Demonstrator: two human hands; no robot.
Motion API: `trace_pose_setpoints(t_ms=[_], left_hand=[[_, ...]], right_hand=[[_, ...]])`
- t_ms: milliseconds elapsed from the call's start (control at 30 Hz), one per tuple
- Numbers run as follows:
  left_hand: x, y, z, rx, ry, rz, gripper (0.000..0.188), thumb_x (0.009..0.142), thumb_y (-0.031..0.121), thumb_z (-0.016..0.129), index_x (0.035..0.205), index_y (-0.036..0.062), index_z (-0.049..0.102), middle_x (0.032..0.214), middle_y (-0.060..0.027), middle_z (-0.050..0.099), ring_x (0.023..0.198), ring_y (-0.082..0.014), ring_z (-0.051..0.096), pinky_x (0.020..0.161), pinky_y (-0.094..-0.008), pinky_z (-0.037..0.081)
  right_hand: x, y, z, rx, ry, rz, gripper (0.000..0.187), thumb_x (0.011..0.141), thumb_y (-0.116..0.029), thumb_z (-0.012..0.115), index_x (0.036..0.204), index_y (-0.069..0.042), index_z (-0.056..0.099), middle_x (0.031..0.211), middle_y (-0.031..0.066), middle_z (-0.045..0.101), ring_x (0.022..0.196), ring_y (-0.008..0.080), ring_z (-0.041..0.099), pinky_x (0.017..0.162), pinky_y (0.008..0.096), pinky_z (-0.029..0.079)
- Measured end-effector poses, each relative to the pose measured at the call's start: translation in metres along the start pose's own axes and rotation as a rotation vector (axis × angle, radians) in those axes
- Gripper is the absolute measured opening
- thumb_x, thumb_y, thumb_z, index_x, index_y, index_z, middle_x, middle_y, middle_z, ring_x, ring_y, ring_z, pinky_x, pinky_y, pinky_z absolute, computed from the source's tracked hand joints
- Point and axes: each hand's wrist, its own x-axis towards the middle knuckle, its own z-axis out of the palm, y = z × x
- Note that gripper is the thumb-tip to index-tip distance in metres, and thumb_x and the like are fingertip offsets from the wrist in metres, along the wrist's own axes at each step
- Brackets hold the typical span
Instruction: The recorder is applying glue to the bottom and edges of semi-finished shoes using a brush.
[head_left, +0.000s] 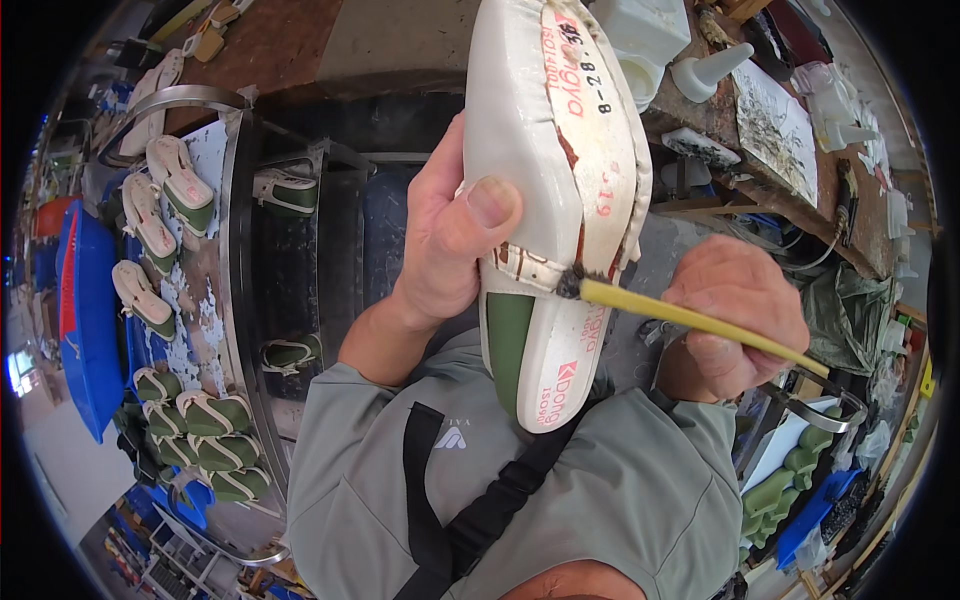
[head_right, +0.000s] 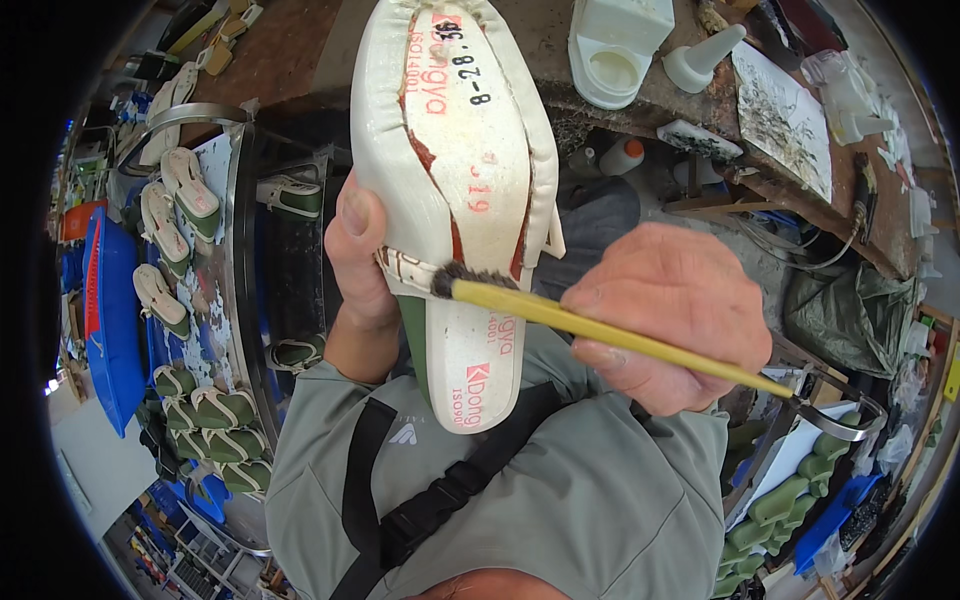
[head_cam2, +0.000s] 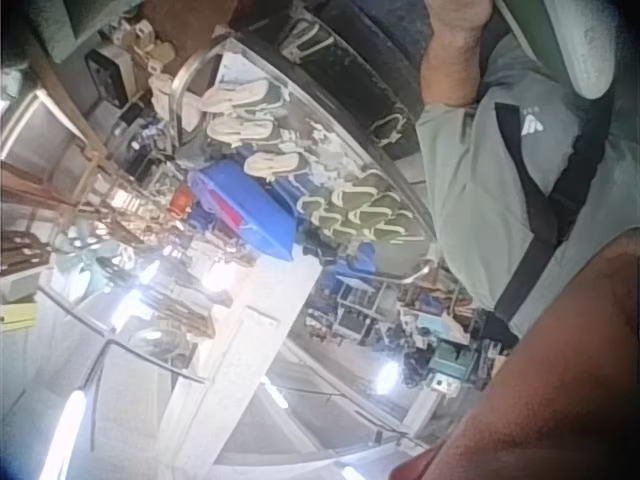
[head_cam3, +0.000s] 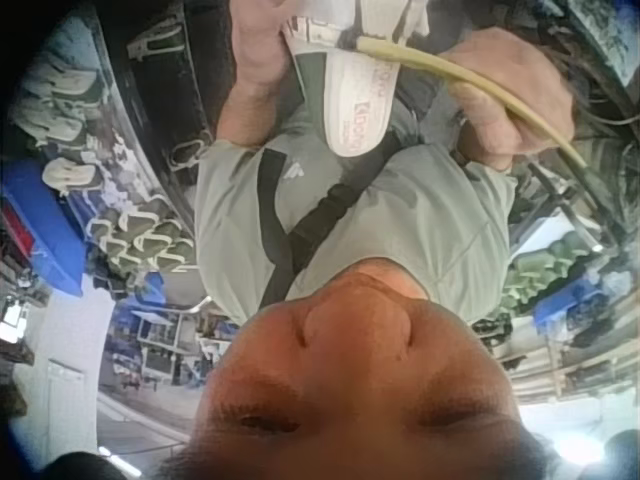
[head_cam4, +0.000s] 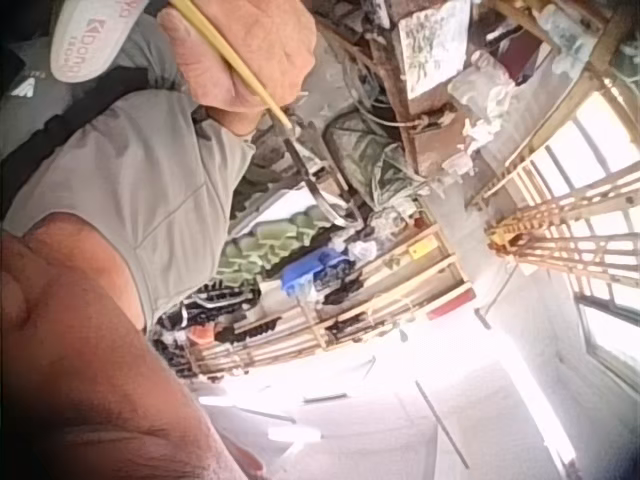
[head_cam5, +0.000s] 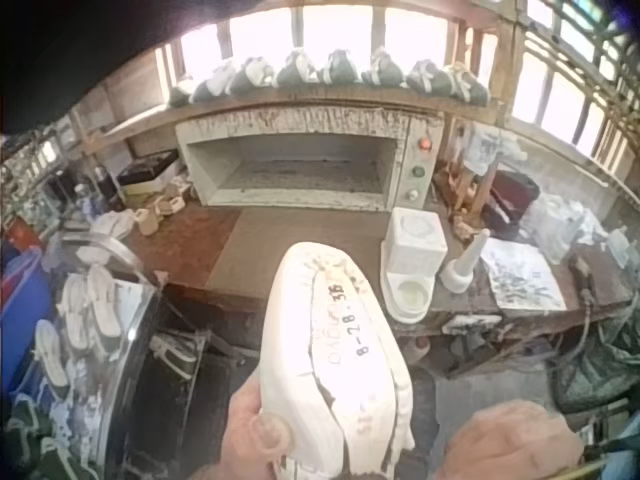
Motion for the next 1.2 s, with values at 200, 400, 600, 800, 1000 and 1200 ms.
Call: trace_pose_setpoints(t_ms=[200,400,600,800,1000,1200], left_hand=[[0.003,-0.002,0.003,0.046,0.011,-0.017,0.058,0.084,0.031,0.058,0.127,-0.0026,0.040,0.114,-0.0124,0.056,0.101,-0.0167,0.057,0.087,-0.0294,0.046],[0.004,0.006,0.008,-0.002,0.054,0.000,0.061,0.083,0.034,0.059,0.128,-0.0029,0.040,0.115,-0.0137,0.055,0.102,-0.0181,0.057,0.087,-0.0304,0.046],[0.004,0.003,0.006,0.086,0.108,0.042,0.060,0.085,0.036,0.058,0.127,-0.0026,0.040,0.113,-0.0122,0.056,0.100,-0.0163,0.056,0.087,-0.0291,0.045],[0.005,0.002,0.008,0.103,0.103,0.121,0.062,0.085,0.038,0.058,0.128,-0.0029,0.038,0.115,-0.0131,0.054,0.101,-0.0169,0.056,0.088,-0.0301,0.044],[0.010,0.002,0.014,0.019,0.137,0.291,0.032,0.094,0.030,0.043,0.099,-0.0001,0.049,0.099,-0.0101,0.058,0.089,-0.0130,0.056,0.080,-0.0295,0.045],[0.009,-0.006,0.008,0.244,0.266,0.491,0.038,0.097,0.034,0.035,0.097,-0.0007,0.050,0.100,-0.0121,0.057,0.091,-0.0148,0.055,0.081,-0.0320,0.045]], right_hand=[[0.000,-0.012,-0.004,0.054,0.048,0.118,0.015,0.067,-0.001,0.068,0.078,0.008,0.064,0.068,0.0172,0.064,0.050,0.0221,0.059,0.044,0.0292,0.046],[0.019,0.003,-0.004,-0.099,0.210,0.286,0.012,0.069,0.000,0.067,0.080,0.005,0.066,0.076,0.0180,0.064,0.049,0.0219,0.056,0.044,0.0304,0.045],[0.004,0.002,-0.002,-0.044,-0.033,-0.029,0.022,0.067,-0.004,0.071,0.084,0.009,0.063,0.071,0.0170,0.065,0.053,0.0235,0.060,0.044,0.0305,0.047],[0.026,-0.003,-0.006,-0.071,-0.002,0.202,0.019,0.078,-0.006,0.053,0.089,0.009,0.059,0.071,0.0191,0.058,0.051,0.0208,0.050,0.046,0.0320,0.037],[0.010,0.008,0.000,-0.197,0.007,-0.127,0.024,0.080,-0.016,0.062,0.088,0.007,0.059,0.065,0.0172,0.059,0.048,0.0217,0.052,0.045,0.0329,0.040],[0.017,-0.003,0.007,-0.337,-0.023,-0.210,0.022,0.071,-0.009,0.073,0.083,0.005,0.062,0.071,0.0127,0.063,0.054,0.0173,0.058,0.045,0.0261,0.044]])
